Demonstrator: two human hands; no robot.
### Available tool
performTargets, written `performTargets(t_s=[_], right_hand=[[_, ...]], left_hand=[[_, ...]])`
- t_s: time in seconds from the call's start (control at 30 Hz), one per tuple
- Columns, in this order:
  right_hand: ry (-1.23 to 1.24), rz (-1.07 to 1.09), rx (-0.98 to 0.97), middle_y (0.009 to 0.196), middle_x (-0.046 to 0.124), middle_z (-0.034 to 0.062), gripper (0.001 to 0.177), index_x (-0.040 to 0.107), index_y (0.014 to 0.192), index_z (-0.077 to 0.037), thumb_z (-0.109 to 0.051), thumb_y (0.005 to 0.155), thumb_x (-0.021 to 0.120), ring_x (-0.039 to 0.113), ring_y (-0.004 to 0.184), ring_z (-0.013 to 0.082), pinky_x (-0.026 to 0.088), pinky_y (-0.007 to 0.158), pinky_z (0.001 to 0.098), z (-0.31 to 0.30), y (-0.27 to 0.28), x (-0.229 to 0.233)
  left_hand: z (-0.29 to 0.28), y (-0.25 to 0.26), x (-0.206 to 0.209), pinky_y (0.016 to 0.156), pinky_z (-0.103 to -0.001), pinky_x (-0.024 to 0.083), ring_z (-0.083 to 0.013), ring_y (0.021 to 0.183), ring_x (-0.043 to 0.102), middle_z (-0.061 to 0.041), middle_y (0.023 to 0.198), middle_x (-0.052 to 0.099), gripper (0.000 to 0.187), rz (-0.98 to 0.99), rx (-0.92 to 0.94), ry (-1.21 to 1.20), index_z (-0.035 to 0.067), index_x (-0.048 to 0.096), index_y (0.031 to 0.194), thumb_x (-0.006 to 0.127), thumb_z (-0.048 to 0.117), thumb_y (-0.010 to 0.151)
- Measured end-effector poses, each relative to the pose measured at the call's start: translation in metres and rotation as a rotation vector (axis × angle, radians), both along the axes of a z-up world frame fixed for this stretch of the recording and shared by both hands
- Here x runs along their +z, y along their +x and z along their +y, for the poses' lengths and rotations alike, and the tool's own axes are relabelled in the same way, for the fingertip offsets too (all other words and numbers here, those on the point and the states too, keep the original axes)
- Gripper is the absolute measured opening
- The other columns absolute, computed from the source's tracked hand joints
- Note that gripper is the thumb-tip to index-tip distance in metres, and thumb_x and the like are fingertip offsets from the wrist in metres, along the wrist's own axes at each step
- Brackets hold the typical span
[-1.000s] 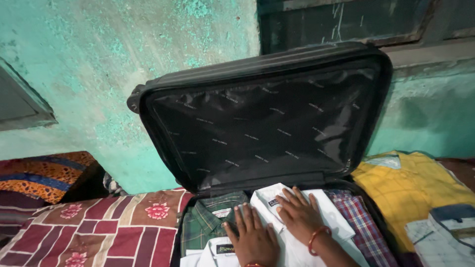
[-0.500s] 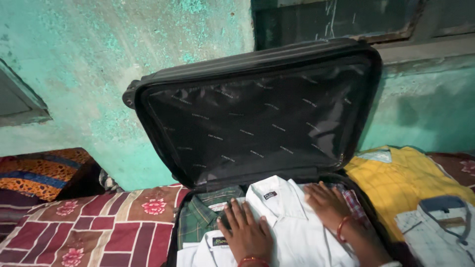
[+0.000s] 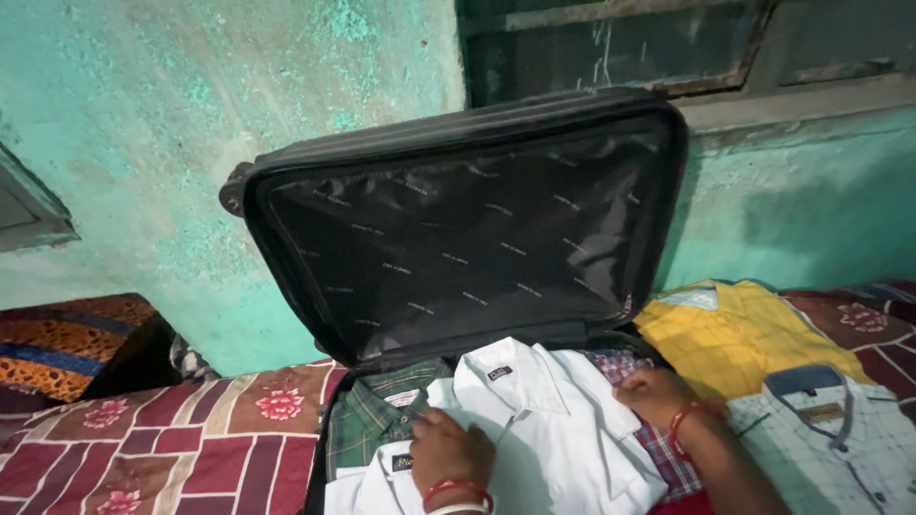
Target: The person folds several shirts and places them one by one into an open suitcase on a bed.
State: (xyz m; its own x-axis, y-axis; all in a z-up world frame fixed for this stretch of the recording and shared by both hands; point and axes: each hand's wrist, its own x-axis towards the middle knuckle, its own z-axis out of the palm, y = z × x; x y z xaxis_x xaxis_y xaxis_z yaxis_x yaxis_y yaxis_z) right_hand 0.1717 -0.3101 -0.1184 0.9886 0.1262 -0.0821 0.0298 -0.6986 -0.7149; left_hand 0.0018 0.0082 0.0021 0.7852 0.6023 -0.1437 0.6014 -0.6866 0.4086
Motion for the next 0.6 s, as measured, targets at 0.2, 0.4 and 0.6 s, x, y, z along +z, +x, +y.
performTargets(t_s=[0.2,0.4,0.6], right_hand=[[0.070,0.310,0.069,0.080,0.080,0.0049,0.028,0.086,0.097,-0.012,-0.032,0.079,0.078,0.063,0.061,0.0179,0.052,0.056,0.0345,0.014,-0.036,0.045],[0.097,0.401,0.030,0.085,0.080,0.0046,0.033,0.083,0.104,-0.013,-0.028,0.076,0.081,0.065,0.059,0.0166,0.053,0.055,0.0323,0.035,-0.047,0.040],[0.145,0.444,-0.064,0.080,0.069,0.0042,0.034,0.084,0.104,-0.008,-0.029,0.077,0.081,0.062,0.063,0.0140,0.054,0.054,0.0336,-0.006,-0.034,0.032]], left_hand=[[0.004,-0.005,-0.015,0.097,-0.045,0.054,-0.0407,0.115,0.062,-0.021,0.137,0.051,0.054,-0.118,-0.063,-0.021,0.004,0.050,0.125,0.072,0.034,0.085],[-0.002,-0.002,-0.041,0.091,-0.044,0.055,-0.0375,0.113,0.061,-0.015,0.127,0.053,0.043,-0.214,-0.058,0.086,0.010,0.052,0.119,0.071,0.021,0.082],[-0.008,-0.004,-0.046,0.088,-0.042,0.056,-0.0354,0.113,0.059,-0.012,0.123,0.053,0.039,-0.219,-0.054,0.116,0.009,0.051,0.117,0.071,0.022,0.085]])
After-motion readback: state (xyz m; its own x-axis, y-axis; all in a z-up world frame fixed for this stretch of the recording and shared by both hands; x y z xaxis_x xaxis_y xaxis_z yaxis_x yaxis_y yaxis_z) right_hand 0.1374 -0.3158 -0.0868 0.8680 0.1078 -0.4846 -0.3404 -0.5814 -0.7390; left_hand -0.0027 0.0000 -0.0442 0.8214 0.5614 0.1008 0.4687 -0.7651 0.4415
